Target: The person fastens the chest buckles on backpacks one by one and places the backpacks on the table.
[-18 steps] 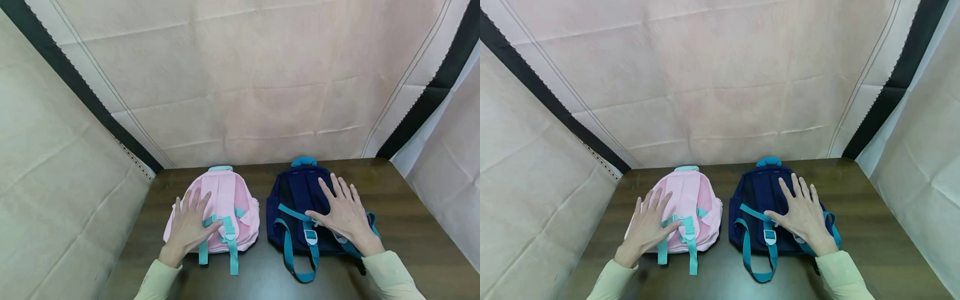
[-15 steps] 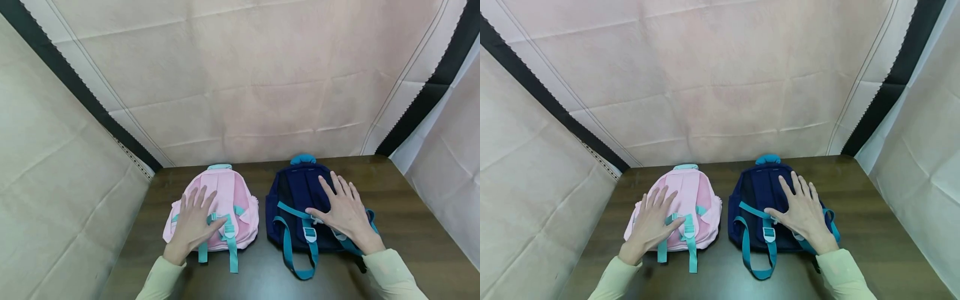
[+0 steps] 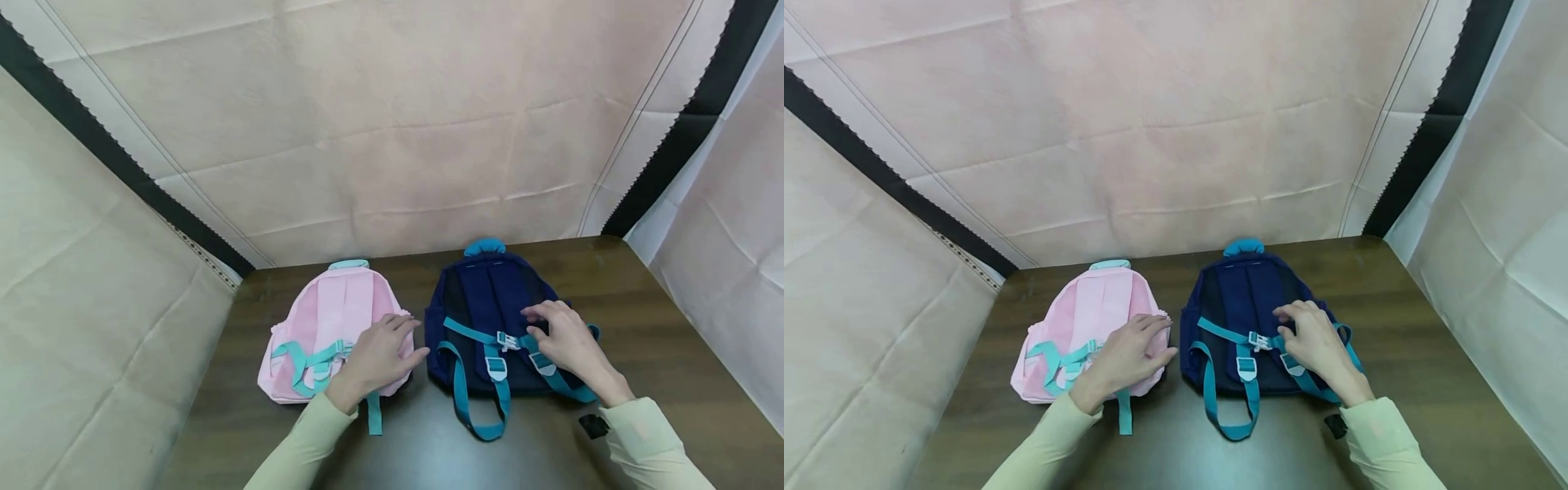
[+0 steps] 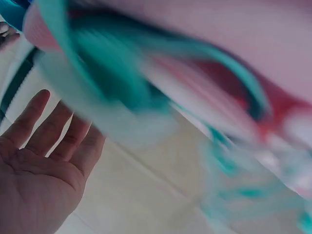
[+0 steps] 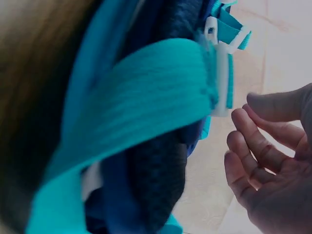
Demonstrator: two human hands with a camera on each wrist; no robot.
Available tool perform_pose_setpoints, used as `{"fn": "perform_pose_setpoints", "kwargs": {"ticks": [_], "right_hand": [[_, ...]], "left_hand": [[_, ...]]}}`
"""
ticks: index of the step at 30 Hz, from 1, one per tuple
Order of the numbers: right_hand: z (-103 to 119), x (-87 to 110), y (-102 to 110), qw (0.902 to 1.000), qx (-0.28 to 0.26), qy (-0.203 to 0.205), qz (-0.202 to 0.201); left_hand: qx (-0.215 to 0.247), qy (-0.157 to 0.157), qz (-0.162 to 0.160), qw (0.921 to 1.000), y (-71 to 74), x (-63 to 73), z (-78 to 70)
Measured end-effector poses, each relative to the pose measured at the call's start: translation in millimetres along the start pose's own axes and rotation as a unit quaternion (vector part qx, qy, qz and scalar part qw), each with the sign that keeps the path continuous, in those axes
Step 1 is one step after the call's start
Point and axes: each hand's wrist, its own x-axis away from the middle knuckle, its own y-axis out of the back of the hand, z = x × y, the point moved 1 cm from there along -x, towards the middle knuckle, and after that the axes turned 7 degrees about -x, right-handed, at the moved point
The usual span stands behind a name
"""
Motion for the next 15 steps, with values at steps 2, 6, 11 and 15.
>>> {"fn": "perform_pose_setpoints", "kwargs": {"ticks": [2,6,11,15], "right_hand": [[-2,1.2,-2,0.9999,0.003,0.01,0.01],[-3,4.1,-9,0.9987,0.02,0.033,0.034],[-4,7.4,-15,0.9965,0.05,0.036,0.056],[-6,9.5,-19,0.9959,0.062,0.026,0.061]], "left_hand": [[0.0,-0.01,0.014,0.9998,-3.9,-8.3,-8.6],[-0.01,-0.035,0.04,0.9985,-11.6,-24.6,-25.9],[-0.043,-0.075,0.056,0.9946,-23.4,-48.7,-49.3],[-0.076,-0.088,0.083,0.9898,-34.0,-64.2,-70.7]]}}
